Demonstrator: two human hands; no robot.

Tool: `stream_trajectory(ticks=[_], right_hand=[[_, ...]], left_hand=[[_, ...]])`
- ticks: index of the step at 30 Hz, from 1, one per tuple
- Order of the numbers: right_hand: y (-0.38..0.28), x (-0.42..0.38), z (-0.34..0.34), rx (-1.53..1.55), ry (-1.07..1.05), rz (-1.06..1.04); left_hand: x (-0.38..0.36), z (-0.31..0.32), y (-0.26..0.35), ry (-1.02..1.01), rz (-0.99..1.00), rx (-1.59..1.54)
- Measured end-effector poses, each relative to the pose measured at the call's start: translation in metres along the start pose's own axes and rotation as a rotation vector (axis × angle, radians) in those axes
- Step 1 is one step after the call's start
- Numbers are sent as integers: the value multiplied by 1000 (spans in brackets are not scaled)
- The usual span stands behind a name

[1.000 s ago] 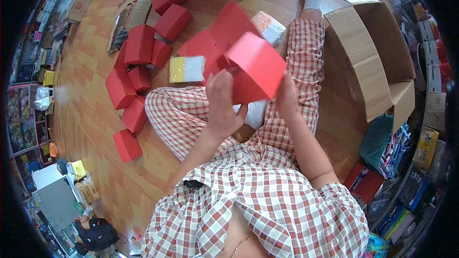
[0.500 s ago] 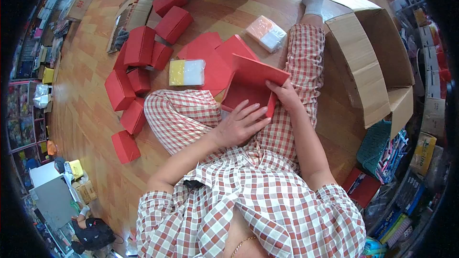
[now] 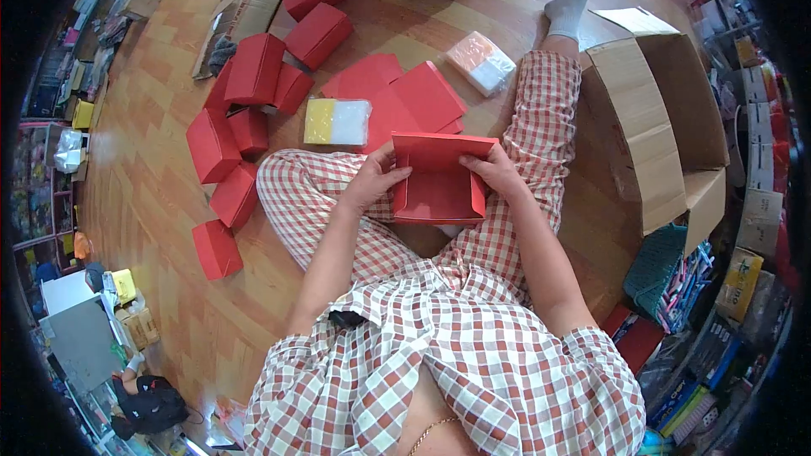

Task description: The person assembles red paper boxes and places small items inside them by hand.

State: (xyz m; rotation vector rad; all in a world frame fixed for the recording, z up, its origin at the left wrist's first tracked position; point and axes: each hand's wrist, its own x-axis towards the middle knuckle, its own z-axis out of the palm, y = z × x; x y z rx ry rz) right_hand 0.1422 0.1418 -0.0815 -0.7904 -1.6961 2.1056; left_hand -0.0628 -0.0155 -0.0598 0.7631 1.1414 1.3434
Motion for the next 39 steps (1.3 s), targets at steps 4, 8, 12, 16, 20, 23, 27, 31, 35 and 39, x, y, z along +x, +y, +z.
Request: stream_trajectory(ticks=[4, 8, 12, 16, 20, 23, 27, 31, 35, 39], right_hand=[[2, -3, -7, 73, -23, 127], [5, -4, -6, 27, 26, 121], [9, -1, -7, 165, 110, 69], [6, 0, -7, 279, 164, 34], [4, 3, -7, 204, 228, -4], [4, 2, -6, 157, 210, 23], [-2, 2, -6, 99, 194, 53], [4, 6, -8, 46, 120, 31], [3, 9, -9, 45, -1, 41], [-19, -8, -4, -105, -5, 109]], left_hand=[[-1, 1, -9, 91, -41, 52], [0, -12, -20, 155, -3, 79], [27, -82, 2, 468, -21, 810], [40, -76, 57, 305, -385, 1712], [50, -109, 25, 256, -439, 1801], [53, -98, 35, 347, -379, 1628], [32, -113, 52, 501, 187, 539], [-41, -54, 58, 437, 461, 2], [-23, -13, 11, 1, 429, -11], [-10, 52, 64, -30, 178, 406]])
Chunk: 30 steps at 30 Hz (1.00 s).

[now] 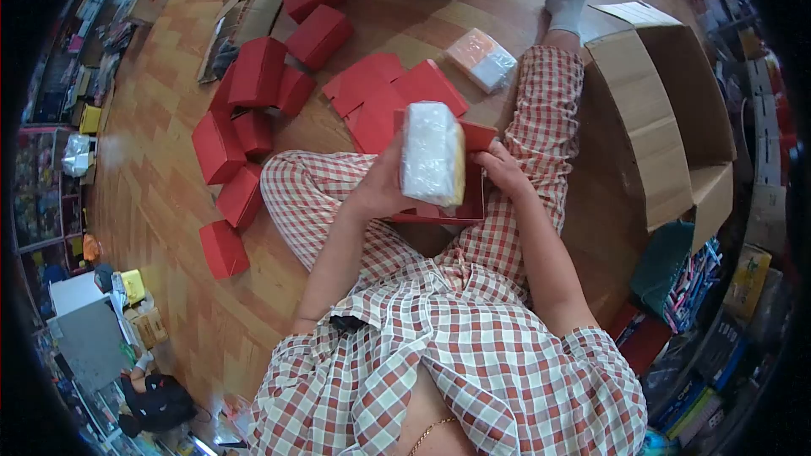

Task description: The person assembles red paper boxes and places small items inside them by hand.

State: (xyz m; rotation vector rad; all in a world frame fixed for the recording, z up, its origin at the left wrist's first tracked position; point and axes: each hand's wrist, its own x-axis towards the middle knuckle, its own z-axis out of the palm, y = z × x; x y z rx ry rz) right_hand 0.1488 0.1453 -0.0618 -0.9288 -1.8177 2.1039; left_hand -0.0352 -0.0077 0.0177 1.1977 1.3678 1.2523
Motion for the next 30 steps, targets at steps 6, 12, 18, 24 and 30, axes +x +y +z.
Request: stream_trajectory(ticks=[6, 12, 18, 24, 30], right_hand=[[-9, -2, 0, 21, -47, 21], [11, 10, -4, -25, -117, 10], [8, 6, -9, -160, -184, -47], [20, 6, -11, -113, -238, -23], [18, 7, -6, -61, -223, -31]], left_hand=[[3, 6, 25, -108, 58, 440], [-12, 23, 19, -80, 60, 1063], [-2, 47, 12, -243, -195, 1383], [5, 59, -7, -383, -291, 1601], [17, 64, -14, -418, -369, 1600]])
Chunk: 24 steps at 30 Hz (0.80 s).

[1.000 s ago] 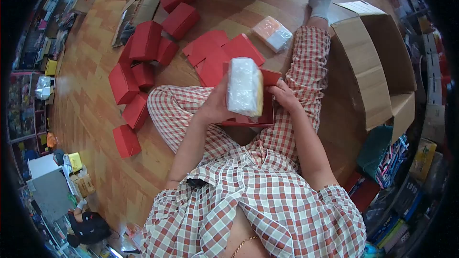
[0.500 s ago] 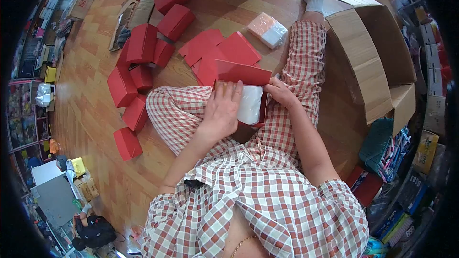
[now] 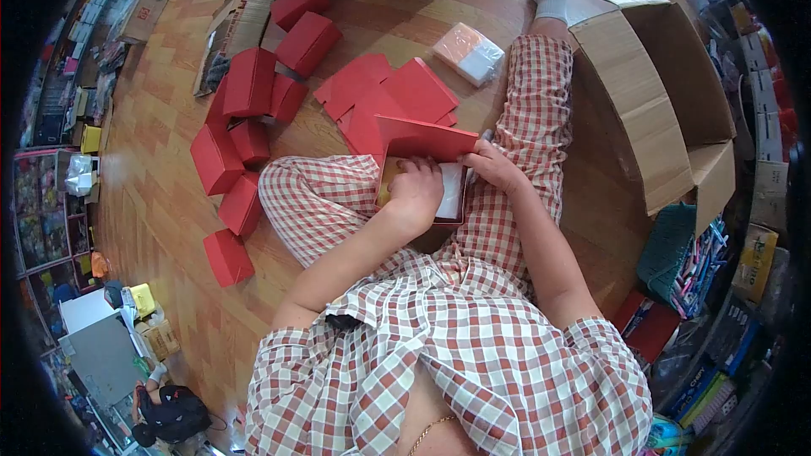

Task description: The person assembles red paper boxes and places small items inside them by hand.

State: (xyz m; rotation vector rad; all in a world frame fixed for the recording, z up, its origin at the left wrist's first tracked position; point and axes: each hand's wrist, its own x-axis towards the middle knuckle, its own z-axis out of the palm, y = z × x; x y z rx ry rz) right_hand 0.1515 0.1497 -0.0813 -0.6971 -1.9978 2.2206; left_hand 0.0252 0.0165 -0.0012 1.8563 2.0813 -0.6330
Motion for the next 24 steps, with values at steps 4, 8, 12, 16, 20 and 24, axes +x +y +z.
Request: stream_trajectory(ticks=[4, 8, 12, 16, 20, 24], right_hand=[[0, -5, 10, 100, 86, -26], [2, -4, 12, 192, -2, -59], [0, -2, 12, 200, 33, -22], [9, -4, 9, 207, 53, -11], [5, -4, 12, 215, 71, -63], [-1, -4, 14, 192, 105, 4]], left_hand=[[-17, -17, -36, 25, 223, -458], [-31, -13, -48, 271, 371, -628], [-32, -5, -43, 206, 465, -705], [-33, 1, -37, 188, 514, -757], [-34, 12, -29, 289, 578, -847], [-36, 16, -30, 267, 513, -881]])
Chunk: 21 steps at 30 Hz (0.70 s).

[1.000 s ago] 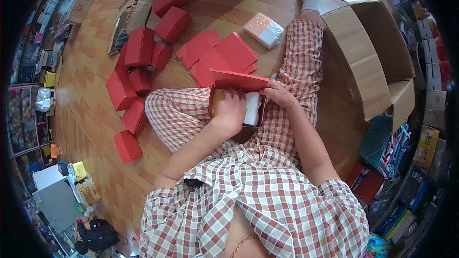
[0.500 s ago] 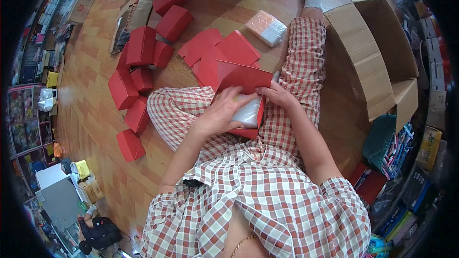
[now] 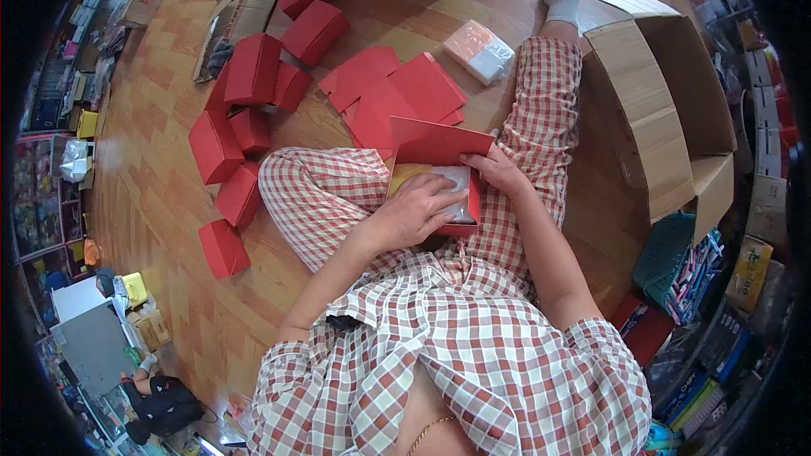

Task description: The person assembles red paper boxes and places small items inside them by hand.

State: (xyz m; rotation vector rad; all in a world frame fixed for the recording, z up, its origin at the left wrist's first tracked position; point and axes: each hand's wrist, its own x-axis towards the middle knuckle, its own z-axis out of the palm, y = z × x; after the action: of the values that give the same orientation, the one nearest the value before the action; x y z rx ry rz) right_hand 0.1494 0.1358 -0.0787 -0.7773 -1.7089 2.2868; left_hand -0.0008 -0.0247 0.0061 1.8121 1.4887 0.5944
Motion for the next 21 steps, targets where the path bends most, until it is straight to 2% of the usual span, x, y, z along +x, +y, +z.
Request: stream_trajectory(ticks=[2, 4, 6, 7, 9, 10, 14, 15, 16, 17, 19, 21], right_hand=[[4, 3, -2, -42, -18, -93], [3, 1, -1, -44, 1, -80], [2, 0, -1, -42, 23, -64], [4, 0, -2, -56, 20, -76], [2, 1, 0, -72, 13, -89], [1, 0, 1, -70, 11, -57], [-13, -4, 2, -128, -17, 70], [-15, -6, -1, -130, -12, 68], [-15, -8, -6, -80, -89, -42], [-14, -12, -9, -27, -167, -149], [-12, -22, -13, 36, -148, -126], [-12, -28, -16, 95, -143, -110]], left_hand=[[-1, 7, 5, 63, -50, -25], [-3, 11, 8, 119, -94, -51], [-4, 14, 10, 53, 47, 313], [-6, 17, 13, 50, 46, 311], [-5, 26, 19, -113, -93, 468], [-4, 29, 19, -124, -149, 421], [-2, 24, 17, -103, -148, 376], [-5, 18, 17, -32, -56, 287], [-9, 12, 16, 37, 34, 196], [-14, 0, 21, 34, 35, 194], [-28, -27, 31, 287, 32, -116], [-40, -35, 15, 623, -7, -21]])
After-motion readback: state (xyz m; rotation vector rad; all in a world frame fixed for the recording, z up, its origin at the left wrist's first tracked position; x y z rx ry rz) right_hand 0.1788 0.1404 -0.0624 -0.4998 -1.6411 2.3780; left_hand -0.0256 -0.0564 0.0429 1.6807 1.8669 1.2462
